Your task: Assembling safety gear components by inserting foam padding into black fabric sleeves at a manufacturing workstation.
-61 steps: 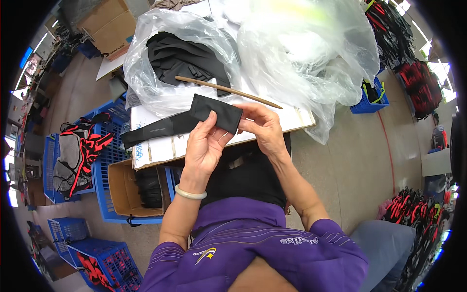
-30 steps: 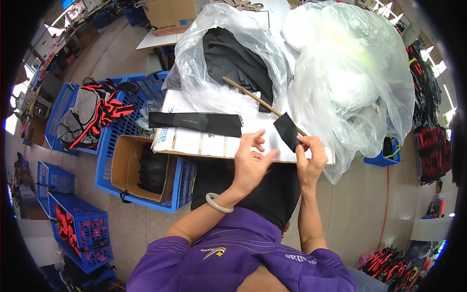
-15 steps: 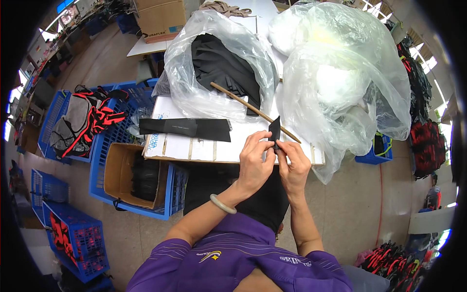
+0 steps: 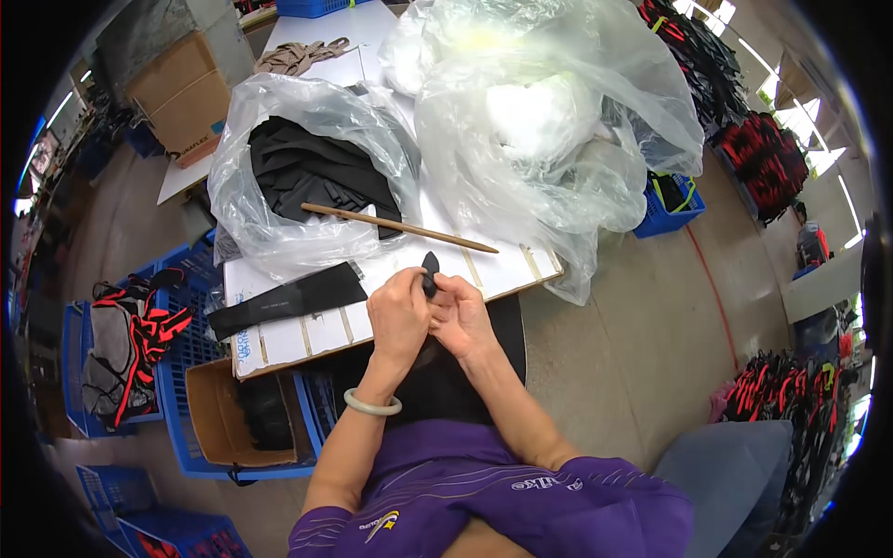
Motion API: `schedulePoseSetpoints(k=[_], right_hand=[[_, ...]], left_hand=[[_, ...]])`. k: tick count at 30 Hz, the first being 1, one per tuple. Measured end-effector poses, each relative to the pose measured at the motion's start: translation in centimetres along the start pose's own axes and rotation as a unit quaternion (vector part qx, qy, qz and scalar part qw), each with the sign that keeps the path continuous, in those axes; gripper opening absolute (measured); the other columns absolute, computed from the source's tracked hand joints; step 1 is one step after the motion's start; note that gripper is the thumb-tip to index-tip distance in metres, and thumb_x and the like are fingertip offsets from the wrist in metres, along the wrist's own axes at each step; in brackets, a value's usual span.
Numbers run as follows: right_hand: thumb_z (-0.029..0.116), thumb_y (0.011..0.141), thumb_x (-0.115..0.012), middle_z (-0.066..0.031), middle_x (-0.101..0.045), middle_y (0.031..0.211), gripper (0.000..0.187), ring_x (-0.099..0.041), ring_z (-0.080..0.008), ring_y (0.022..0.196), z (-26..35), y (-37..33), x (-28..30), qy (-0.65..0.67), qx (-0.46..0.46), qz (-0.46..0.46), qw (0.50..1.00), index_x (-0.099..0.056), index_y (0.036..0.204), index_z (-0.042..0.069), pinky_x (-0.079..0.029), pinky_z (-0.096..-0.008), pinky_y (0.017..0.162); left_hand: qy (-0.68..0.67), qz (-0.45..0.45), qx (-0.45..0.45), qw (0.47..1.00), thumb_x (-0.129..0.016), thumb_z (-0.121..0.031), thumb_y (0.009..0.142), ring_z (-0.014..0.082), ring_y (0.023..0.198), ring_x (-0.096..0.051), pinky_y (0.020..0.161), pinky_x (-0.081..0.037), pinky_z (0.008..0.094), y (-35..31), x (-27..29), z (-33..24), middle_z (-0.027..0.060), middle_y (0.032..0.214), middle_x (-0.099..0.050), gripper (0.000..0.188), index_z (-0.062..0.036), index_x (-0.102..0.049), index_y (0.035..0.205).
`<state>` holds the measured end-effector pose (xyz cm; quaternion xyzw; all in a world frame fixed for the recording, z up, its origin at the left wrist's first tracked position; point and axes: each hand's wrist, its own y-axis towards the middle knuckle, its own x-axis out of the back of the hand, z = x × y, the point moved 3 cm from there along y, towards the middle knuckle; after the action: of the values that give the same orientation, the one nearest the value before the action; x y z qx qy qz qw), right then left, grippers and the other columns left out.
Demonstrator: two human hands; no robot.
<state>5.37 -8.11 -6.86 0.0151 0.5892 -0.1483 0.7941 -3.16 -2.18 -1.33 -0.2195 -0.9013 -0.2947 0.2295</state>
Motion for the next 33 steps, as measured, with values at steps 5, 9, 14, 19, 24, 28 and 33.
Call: schedulePoseSetpoints(k=[5, 9, 14, 19, 24, 28, 33], right_hand=[[0.014, 0.082, -0.064, 0.0012, -0.053, 0.061, 0.021, -0.041, -0.0055, 0.048, 3.7, 1.0, -1.6, -0.372, 0.124, -0.083, 0.916, -0.054, 0.065, 0.007, -0.032, -0.0228, 0.046], [0.014, 0.084, -0.063, -0.0087, -0.060, 0.078, 0.018, -0.058, -0.0145, 0.066, 4.6, 0.6, -3.0, -0.637, 0.294, -0.002, 0.712, -0.064, 0.096, 0.001, -0.045, -0.0258, 0.058], [-0.004, 0.083, -0.059, -0.0110, -0.063, 0.085, 0.017, -0.062, -0.0143, 0.068, 4.5, -0.2, -4.2, -0.632, 0.360, -0.001, 0.686, -0.064, 0.099, -0.006, -0.050, -0.0245, 0.057], [-0.007, 0.079, -0.059, -0.0150, -0.063, 0.082, 0.018, -0.063, -0.0202, 0.065, 4.3, 0.8, -5.7, -0.676, 0.497, -0.052, 0.542, -0.064, 0.097, -0.005, -0.050, -0.0270, 0.058], [-0.007, 0.081, -0.057, -0.0153, -0.063, 0.085, 0.022, -0.063, -0.0212, 0.073, 3.2, 1.3, -5.0, -0.647, 0.523, -0.106, 0.544, -0.052, 0.102, -0.003, -0.049, -0.0292, 0.061], [-0.007, 0.083, -0.056, -0.0146, -0.063, 0.088, 0.025, -0.063, -0.0191, 0.074, 2.5, 0.7, -4.7, -0.602, 0.518, -0.097, 0.600, -0.048, 0.106, -0.002, -0.050, -0.0289, 0.062], [-0.008, 0.083, -0.059, -0.0144, -0.064, 0.090, 0.025, -0.065, -0.0189, 0.077, 2.1, 1.4, -5.1, -0.543, 0.535, -0.101, 0.639, -0.046, 0.103, -0.001, -0.051, -0.0290, 0.066]], left_hand=[[-0.217, 0.035, 0.120, 0.968, -0.057, -0.003, 0.087, 0.0162, 0.063, -0.063, 0.058, -0.050, 0.0267, -0.1, -1.1, 0.3, 0.0118, 0.074, -0.066, 0.010, 0.0058, -0.061, 0.090], [-0.264, -0.081, 0.157, 0.948, -0.057, -0.004, 0.089, 0.0100, 0.065, -0.060, 0.062, -0.050, 0.0228, -0.1, -0.9, 0.6, 0.0074, 0.075, -0.065, 0.012, 0.0068, -0.062, 0.091], [-0.436, -0.148, 0.223, 0.859, -0.058, -0.002, 0.087, 0.0101, 0.070, -0.060, 0.066, -0.050, 0.0224, 0.1, -2.8, 1.2, 0.0073, 0.083, -0.065, 0.013, 0.0065, -0.064, 0.096], [-0.482, -0.146, 0.225, 0.834, -0.059, 0.001, 0.085, 0.0124, 0.079, -0.059, 0.073, -0.048, 0.0239, 1.2, -3.3, 0.4, 0.0087, 0.088, -0.064, 0.013, 0.0075, -0.063, 0.096], [-0.625, -0.073, 0.235, 0.741, -0.054, -0.002, 0.088, 0.0168, 0.093, -0.056, 0.085, -0.044, 0.0276, 1.7, -4.1, 1.8, 0.0085, 0.102, -0.061, 0.015, 0.0036, -0.061, 0.100], [-0.751, 0.031, 0.305, 0.585, -0.052, -0.006, 0.091, 0.0210, 0.101, -0.056, 0.094, -0.043, 0.0325, 1.4, -3.9, 3.1, 0.0131, 0.107, -0.061, 0.021, 0.0055, -0.057, 0.108], [-0.781, 0.077, 0.306, 0.539, -0.050, -0.008, 0.092, 0.0217, 0.104, -0.053, 0.099, -0.040, 0.0328, 1.9, -3.1, 1.8, 0.0126, 0.106, -0.060, 0.021, 0.0056, -0.056, 0.108]])
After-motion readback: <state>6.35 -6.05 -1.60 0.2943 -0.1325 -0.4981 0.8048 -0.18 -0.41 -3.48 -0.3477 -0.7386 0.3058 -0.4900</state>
